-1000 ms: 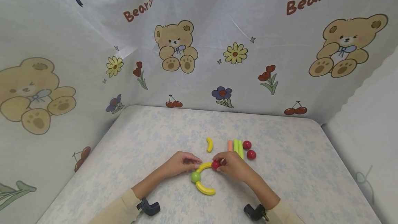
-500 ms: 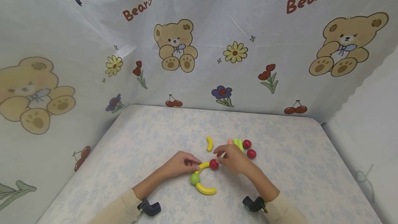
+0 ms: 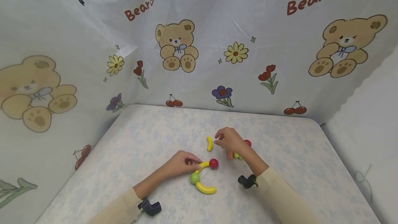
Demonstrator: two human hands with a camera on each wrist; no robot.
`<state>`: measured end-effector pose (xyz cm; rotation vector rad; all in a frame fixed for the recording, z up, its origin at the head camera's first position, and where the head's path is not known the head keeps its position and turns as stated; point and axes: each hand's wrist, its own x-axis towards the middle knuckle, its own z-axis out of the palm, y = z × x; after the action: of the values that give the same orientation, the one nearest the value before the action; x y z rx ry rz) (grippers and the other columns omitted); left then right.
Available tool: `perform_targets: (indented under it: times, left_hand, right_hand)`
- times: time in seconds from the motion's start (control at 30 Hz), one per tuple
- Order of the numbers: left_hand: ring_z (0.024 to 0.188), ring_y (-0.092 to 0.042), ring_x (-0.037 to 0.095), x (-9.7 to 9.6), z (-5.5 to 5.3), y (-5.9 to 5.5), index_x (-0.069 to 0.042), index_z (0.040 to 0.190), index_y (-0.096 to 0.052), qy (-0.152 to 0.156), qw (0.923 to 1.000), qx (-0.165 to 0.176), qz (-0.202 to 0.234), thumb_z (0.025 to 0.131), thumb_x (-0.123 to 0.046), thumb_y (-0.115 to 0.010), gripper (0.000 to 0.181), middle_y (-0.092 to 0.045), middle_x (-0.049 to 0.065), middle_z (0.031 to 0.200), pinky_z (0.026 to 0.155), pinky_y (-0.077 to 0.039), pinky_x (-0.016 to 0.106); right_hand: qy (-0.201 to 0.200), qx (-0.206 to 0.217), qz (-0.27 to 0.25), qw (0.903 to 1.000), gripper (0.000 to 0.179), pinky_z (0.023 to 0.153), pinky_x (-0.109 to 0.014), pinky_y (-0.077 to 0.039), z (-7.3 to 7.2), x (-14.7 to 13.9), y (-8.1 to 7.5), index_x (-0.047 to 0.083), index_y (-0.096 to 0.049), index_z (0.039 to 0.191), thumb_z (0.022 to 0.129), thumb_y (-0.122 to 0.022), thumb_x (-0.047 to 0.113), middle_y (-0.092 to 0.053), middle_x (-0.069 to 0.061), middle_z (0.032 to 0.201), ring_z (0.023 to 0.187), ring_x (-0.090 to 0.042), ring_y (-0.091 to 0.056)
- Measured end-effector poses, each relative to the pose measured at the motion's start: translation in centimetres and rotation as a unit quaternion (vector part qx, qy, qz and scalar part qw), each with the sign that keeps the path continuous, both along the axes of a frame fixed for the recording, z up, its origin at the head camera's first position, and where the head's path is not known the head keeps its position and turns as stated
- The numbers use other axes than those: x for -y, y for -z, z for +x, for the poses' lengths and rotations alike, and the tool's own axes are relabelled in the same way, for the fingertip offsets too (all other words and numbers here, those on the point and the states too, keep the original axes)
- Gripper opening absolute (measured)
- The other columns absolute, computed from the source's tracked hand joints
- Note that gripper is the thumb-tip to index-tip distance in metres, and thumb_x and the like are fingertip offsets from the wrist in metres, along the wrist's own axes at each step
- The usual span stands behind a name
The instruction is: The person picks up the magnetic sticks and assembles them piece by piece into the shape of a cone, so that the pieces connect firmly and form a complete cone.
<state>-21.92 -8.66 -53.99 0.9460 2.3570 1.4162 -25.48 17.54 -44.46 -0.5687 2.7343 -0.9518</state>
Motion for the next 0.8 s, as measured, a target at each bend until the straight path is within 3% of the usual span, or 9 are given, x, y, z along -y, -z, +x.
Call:
perform_targets:
  times: [0.27, 0.47, 0.8]
  left_hand:
    - [0.059, -0.05, 0.002, 0.0, 0.1, -0.6, -0.014, 0.114, -0.078, 0.011, 0.9997, 0.02, -0.007, 0.093, -0.022, -0.077, 0.022, -0.066, -0.008, 0.073, 0.055, -0.043, 0.019]
    - [0.059, -0.049, 0.002, -0.1, 0.2, -0.5, -0.016, 0.11, -0.08, -0.005, 0.9999, 0.01, -0.011, 0.093, -0.027, -0.078, 0.021, -0.065, -0.01, 0.073, 0.055, -0.043, 0.019]
    - [0.057, -0.048, 0.002, -0.2, 0.3, -0.6, -0.014, 0.111, -0.079, -0.004, 1.0, 0.004, -0.007, 0.094, -0.023, -0.076, 0.02, -0.066, -0.009, 0.073, 0.054, -0.042, 0.018]
  right_hand:
    - [0.022, 0.026, 0.025, 0.9991, 0.023, 0.062, -0.03, -0.055, -1.8, 1.3, 1.8, -0.001, -0.074, 0.105, 0.091, -0.078, 0.016, -0.069, -0.005, 0.082, 0.063, -0.02, -0.067]
    - [0.039, 0.032, 0.04, 0.998, 0.023, 0.056, -0.028, -0.05, -1.9, 2.5, 1.8, 0.0, -0.074, 0.097, 0.087, -0.082, 0.019, -0.065, -0.004, 0.074, 0.057, -0.02, -0.062]
    - [0.066, 0.042, 0.079, 0.9938, 0.027, 0.054, -0.026, -0.049, -3.1, 3.7, 2.4, -0.001, -0.071, 0.097, 0.084, -0.085, 0.019, -0.063, -0.006, 0.078, 0.056, -0.016, -0.059]
